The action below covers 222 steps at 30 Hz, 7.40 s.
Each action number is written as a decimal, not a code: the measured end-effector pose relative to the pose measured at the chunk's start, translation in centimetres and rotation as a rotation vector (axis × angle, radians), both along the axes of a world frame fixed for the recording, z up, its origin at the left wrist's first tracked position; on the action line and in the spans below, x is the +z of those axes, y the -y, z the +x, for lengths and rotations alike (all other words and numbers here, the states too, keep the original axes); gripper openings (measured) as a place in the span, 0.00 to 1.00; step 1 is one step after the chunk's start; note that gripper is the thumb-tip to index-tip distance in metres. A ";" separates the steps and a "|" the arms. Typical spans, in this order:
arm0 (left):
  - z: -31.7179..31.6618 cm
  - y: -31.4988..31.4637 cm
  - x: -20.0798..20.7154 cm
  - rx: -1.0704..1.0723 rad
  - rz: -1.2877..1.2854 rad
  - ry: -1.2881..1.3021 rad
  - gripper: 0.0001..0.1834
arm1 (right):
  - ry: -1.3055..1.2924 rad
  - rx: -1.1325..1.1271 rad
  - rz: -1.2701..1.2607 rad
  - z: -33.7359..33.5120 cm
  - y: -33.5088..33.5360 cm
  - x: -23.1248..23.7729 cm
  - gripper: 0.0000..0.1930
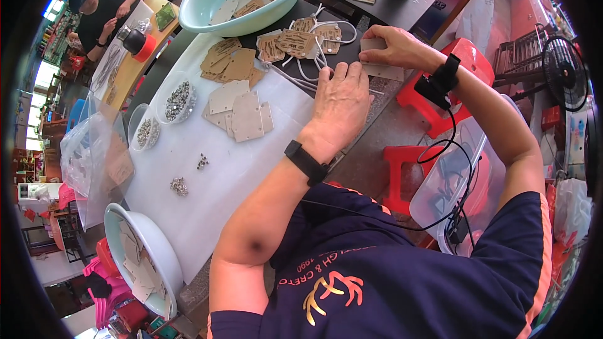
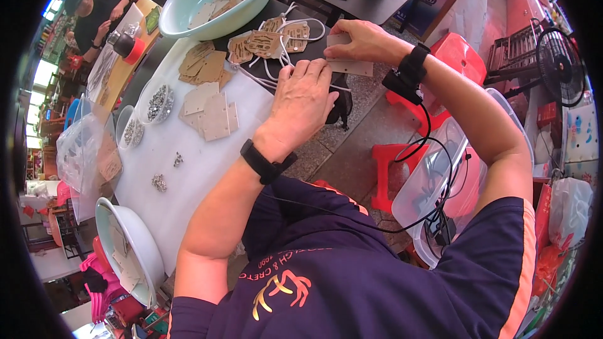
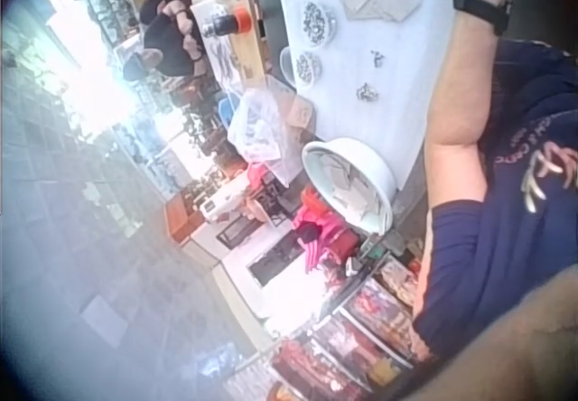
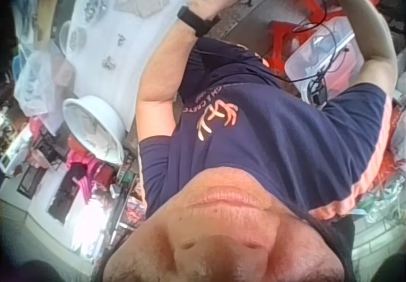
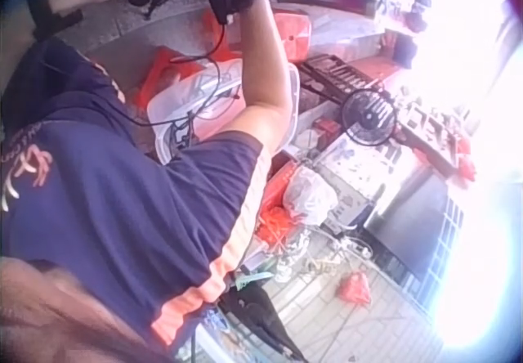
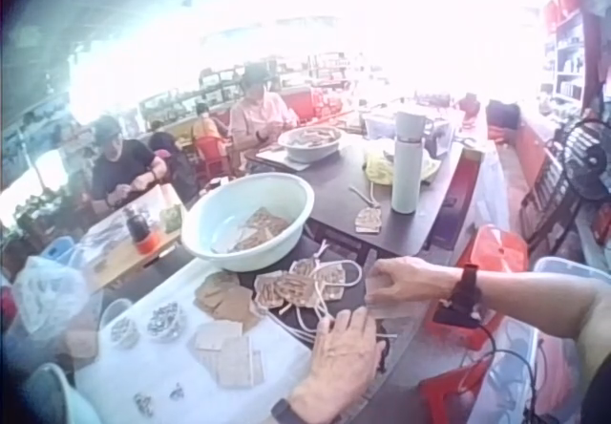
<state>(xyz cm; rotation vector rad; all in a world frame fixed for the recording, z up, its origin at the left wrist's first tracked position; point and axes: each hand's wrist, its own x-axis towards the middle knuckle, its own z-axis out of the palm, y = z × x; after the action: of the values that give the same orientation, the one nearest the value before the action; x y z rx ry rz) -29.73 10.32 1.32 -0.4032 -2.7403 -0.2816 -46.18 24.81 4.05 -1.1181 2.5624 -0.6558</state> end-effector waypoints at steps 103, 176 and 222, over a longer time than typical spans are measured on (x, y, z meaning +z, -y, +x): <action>21.1 9.9 5.8 0.422 1.454 0.250 0.10 | 1.021 0.361 -0.368 18.4 11.8 3.1 0.14; 26.4 9.9 3.0 0.250 2.028 -0.156 0.31 | 0.873 0.348 -0.453 21.0 16.0 2.8 0.13; 26.2 9.2 2.4 0.183 2.128 0.128 0.37 | 0.302 0.644 -0.466 23.4 16.3 2.9 0.23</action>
<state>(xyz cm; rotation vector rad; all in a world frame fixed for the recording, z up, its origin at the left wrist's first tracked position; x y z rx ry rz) -3.52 1.09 3.75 0.4682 -1.1340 -2.5254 -22.80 8.49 6.91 -1.7143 1.6850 -1.1540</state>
